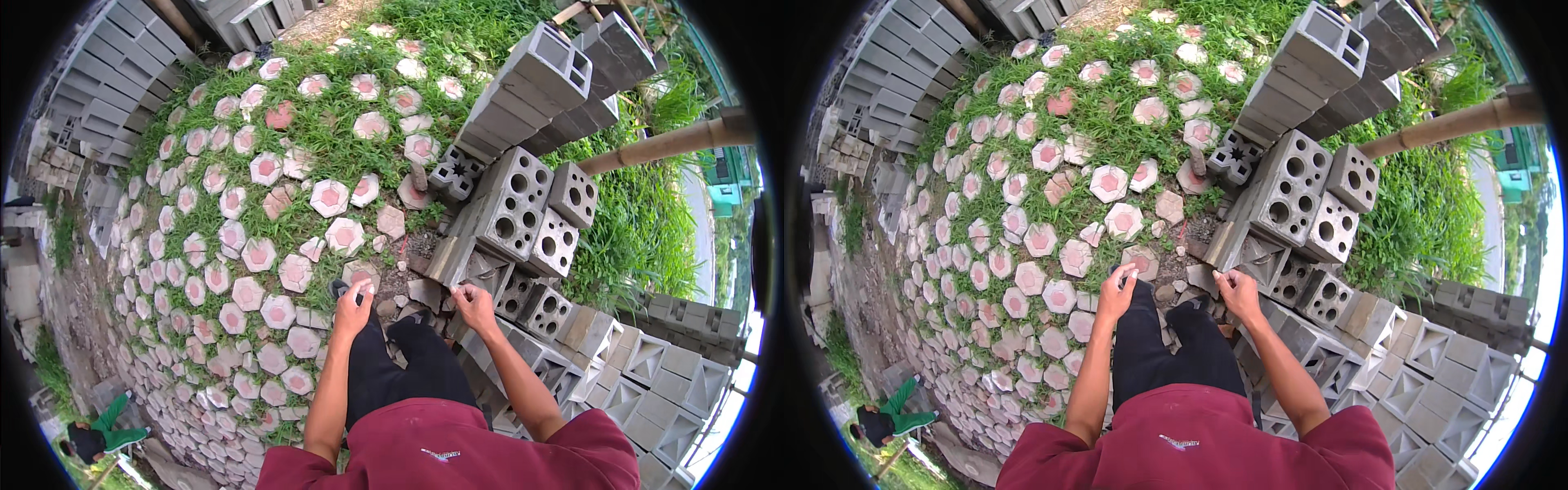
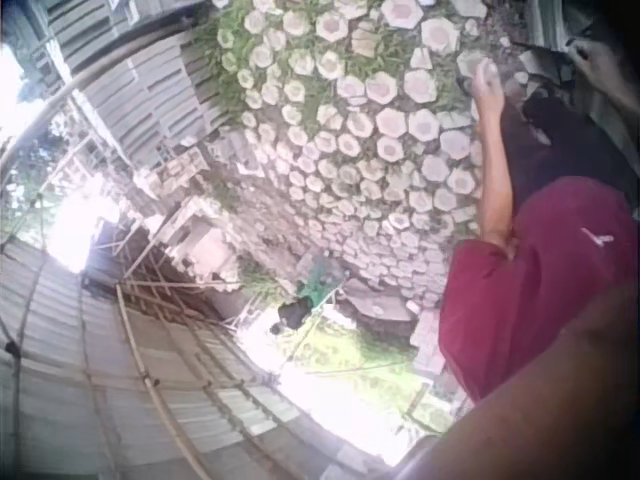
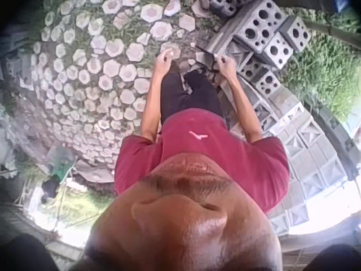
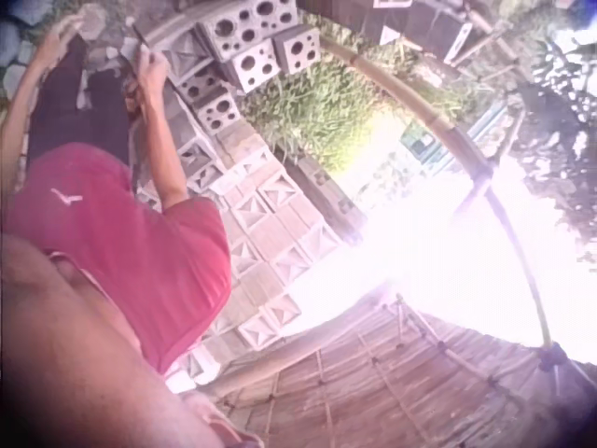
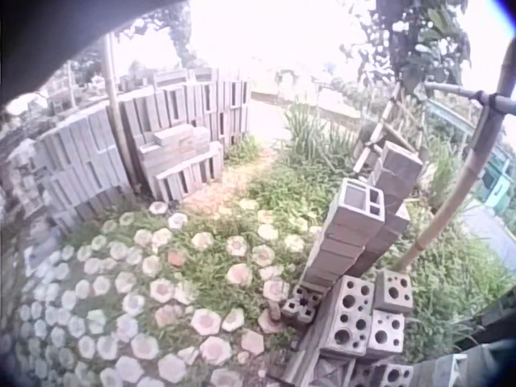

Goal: The person picks up concrete blocks and stacks them on top of other concrete blocks in an outdoor area.

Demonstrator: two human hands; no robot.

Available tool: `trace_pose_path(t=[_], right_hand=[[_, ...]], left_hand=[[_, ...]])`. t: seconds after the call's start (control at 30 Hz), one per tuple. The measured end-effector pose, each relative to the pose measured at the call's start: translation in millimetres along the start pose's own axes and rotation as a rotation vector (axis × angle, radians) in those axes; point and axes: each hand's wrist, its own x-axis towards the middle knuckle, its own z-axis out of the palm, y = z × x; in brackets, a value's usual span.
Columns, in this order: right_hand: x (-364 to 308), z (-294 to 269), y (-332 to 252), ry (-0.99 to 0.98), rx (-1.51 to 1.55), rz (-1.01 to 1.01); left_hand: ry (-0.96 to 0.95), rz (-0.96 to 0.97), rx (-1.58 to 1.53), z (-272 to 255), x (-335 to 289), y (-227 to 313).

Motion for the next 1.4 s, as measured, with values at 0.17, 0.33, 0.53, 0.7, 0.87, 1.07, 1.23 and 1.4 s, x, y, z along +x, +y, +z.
trace_pose_path(t=[0.17,0.33,0.53,0.7,0.87,1.07,1.23,1.4], right_hand=[[37,80,-80,-0.055,0.048,-0.239],[54,186,-184,-0.268,0.082,-0.388],[57,279,-274,-0.449,0.029,-0.562],[48,308,-325,-0.553,0.119,-0.595],[65,350,-384,-0.699,0.042,-0.674],[84,455,-490,-0.987,0.008,-0.740],[80,558,-585,-1.168,-0.101,-1.030],[18,638,-654,-1.340,-0.127,-1.135]], left_hand=[[0.077,-0.196,-0.221,-86,-20,-7],[0.272,-0.243,-0.282,-188,-38,-28],[0.512,-0.249,-0.130,-305,-46,-46],[0.653,-0.229,-0.175,-363,-41,-56],[0.764,-0.175,-0.198,-400,-16,-53],[1.019,-0.187,-0.257,-477,-12,-61],[1.317,-0.177,-0.294,-532,-38,-68],[1.549,-0.261,-0.465,-549,-71,-86]])
